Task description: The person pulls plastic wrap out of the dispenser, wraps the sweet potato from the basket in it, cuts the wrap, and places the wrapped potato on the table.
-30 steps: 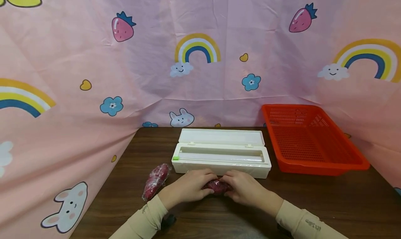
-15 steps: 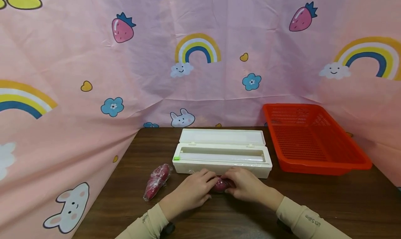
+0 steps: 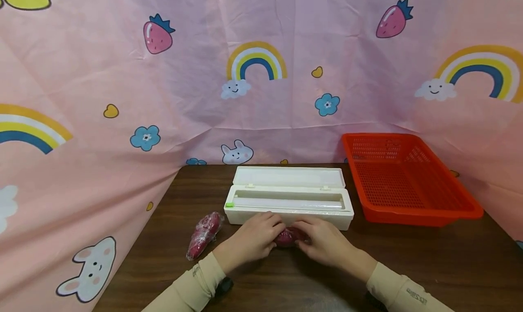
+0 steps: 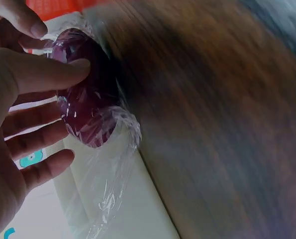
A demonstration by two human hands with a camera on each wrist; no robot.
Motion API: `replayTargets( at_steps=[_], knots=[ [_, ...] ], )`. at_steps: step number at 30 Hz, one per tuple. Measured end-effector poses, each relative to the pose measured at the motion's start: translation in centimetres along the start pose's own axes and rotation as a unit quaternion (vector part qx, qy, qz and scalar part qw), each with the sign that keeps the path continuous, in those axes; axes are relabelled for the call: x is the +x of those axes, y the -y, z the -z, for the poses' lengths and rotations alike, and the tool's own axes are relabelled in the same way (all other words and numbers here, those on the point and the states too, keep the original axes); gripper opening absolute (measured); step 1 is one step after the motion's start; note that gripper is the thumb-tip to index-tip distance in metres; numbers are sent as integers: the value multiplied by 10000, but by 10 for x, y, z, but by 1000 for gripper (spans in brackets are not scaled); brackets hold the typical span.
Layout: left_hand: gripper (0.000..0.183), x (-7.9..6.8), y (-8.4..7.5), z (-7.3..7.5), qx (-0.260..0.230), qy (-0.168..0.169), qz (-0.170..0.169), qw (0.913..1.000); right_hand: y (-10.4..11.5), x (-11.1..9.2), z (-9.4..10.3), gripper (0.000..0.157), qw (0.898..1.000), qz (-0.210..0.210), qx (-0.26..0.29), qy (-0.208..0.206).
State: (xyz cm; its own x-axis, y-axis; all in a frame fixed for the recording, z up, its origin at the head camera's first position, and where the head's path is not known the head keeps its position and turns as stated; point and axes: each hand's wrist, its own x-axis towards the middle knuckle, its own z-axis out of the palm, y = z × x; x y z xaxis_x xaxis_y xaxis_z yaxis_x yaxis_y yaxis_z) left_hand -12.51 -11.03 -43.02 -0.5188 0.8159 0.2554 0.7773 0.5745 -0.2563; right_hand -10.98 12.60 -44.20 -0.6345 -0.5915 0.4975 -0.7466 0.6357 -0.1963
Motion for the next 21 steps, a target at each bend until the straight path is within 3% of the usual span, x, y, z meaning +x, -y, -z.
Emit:
replayTargets(
  at_steps=[3, 7, 17, 21],
  knots=[
    [47, 1, 0, 0, -43, 111, 72, 9999, -1, -7, 9, 34, 9998, -133, -82, -80],
    [48, -2, 0, -2, -114, -37, 57, 9999, -3, -16, 20, 32, 9995, -314, -2, -103],
    [50, -9, 1, 11, -502, -215, 303, 9980, -6, -31, 25, 28, 9981, -521, -22, -316],
    [37, -14, 10, 17, -810, -710, 449, 9932, -10, -39, 30, 27, 9926, -936, -146, -766]
  ],
)
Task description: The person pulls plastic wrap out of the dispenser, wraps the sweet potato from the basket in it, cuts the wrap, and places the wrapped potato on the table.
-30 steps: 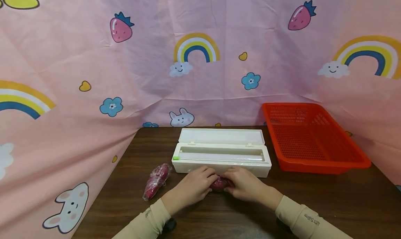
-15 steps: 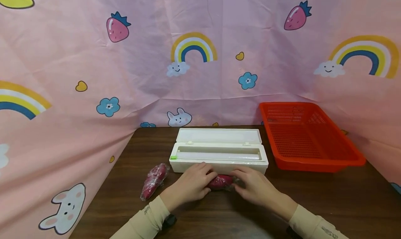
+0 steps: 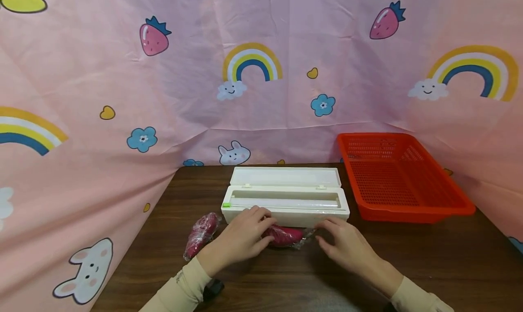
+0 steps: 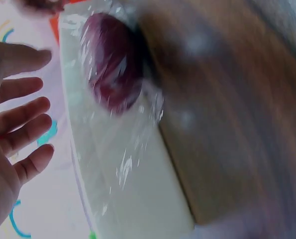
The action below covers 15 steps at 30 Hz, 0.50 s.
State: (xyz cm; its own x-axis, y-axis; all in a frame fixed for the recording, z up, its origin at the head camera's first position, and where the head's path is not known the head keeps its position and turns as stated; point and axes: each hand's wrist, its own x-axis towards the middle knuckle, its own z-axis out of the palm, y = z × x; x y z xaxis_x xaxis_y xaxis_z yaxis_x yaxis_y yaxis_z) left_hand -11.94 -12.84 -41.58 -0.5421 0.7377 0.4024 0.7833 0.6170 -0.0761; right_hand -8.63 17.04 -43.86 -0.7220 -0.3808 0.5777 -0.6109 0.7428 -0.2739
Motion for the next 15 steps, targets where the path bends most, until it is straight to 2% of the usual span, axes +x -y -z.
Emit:
replayTargets(
  at_steps=[4, 7, 11, 15],
  knots=[
    [28, -5, 16, 10, -207, -718, 114, 9971, -8, -6, 11, 34, 9969, -611, -219, -451],
    [26, -11, 32, 17, -235, -961, 437, 9941, -15, -9, 18, 43, 9915, -1091, -557, -432],
    [27, -21, 54, 26, -314, -878, 990, 9907, -24, -11, 23, 54, 9839, -1436, -1038, -253],
    [26, -30, 73, 31, -527, -490, 1553, 9852, -31, -10, 20, 54, 9842, -1390, -1053, -311]
  ],
)
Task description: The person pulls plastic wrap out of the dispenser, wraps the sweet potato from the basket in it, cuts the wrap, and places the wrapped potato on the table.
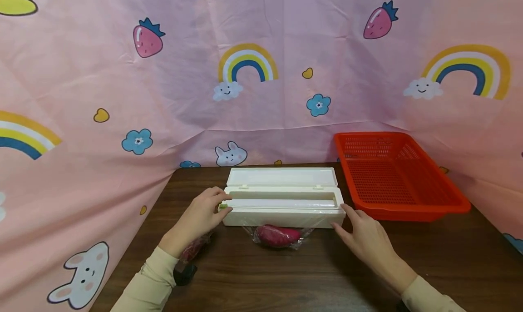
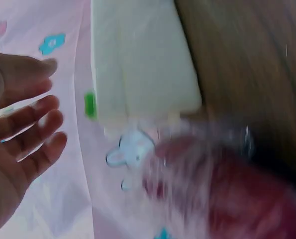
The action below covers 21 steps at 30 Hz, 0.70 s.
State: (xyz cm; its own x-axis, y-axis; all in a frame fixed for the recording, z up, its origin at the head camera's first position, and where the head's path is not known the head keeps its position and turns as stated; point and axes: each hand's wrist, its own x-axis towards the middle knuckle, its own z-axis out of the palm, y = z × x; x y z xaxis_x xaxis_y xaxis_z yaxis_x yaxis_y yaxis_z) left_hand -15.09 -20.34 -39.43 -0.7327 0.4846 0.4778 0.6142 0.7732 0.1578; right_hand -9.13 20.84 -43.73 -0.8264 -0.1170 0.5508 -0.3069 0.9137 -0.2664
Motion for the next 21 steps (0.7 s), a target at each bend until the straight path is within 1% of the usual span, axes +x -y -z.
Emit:
replayTargets(
  at_steps=[3, 5, 8, 10, 12, 16, 21],
  knots=[
    [26, -2, 12, 4, -154, 350, 381, 9985, -2, 4, -5, 50, 9998, 12, 190, -17],
    [26, -3, 18, 5, -317, 567, 552, 9964, -2, 7, -7, 48, 9996, -23, 283, -11],
    [24, -4, 25, 5, -561, 777, 684, 9930, -2, 12, -10, 49, 9996, -30, 290, -40],
    [22, -4, 29, 4, -705, 853, 720, 9912, -1, 14, -12, 50, 9997, 8, 240, -85],
    [20, -4, 32, 3, -813, 901, 733, 9899, 0, 16, -13, 50, 9998, 36, 171, -137],
    [18, -4, 37, 1, -960, 915, 744, 9884, 1, 20, -14, 41, 9999, 5, 119, -114],
    [15, -3, 39, -1, -1200, 758, 716, 9873, 2, 22, -14, 47, 9999, 27, 144, -82]
  ],
)
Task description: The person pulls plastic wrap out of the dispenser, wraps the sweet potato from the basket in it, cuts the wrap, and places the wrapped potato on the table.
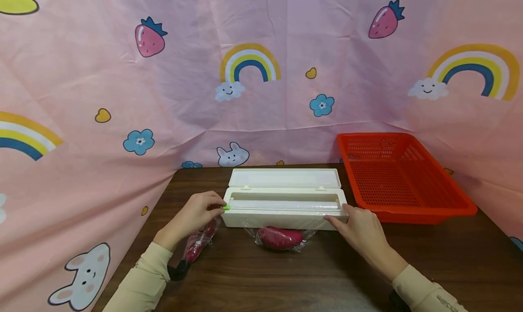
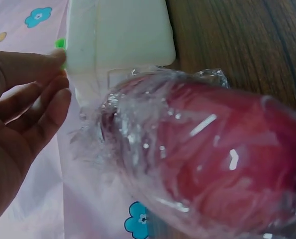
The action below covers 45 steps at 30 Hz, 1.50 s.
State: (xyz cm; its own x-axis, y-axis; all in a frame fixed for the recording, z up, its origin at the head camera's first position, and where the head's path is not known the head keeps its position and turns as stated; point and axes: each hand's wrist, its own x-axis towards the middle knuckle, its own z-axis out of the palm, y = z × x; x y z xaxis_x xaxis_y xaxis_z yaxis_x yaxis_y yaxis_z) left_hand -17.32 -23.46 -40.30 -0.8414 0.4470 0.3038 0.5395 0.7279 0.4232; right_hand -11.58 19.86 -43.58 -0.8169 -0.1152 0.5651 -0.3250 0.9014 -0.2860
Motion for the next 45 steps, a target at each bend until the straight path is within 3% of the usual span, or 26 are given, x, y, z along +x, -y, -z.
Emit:
replayTargets(
  at_steps=[15, 39, 45],
  knots=[
    [12, 12, 3, -9, -443, -131, -396, 9981, -5, 1, -2, 41, 9997, 165, 174, -110],
    [10, 33, -17, -24, -639, 262, -857, 9939, -12, 4, -7, 37, 9986, 334, 341, -248],
    [10, 38, -21, -28, -656, 228, -996, 9926, -13, 4, -6, 39, 9986, 335, 333, -239]
  ],
)
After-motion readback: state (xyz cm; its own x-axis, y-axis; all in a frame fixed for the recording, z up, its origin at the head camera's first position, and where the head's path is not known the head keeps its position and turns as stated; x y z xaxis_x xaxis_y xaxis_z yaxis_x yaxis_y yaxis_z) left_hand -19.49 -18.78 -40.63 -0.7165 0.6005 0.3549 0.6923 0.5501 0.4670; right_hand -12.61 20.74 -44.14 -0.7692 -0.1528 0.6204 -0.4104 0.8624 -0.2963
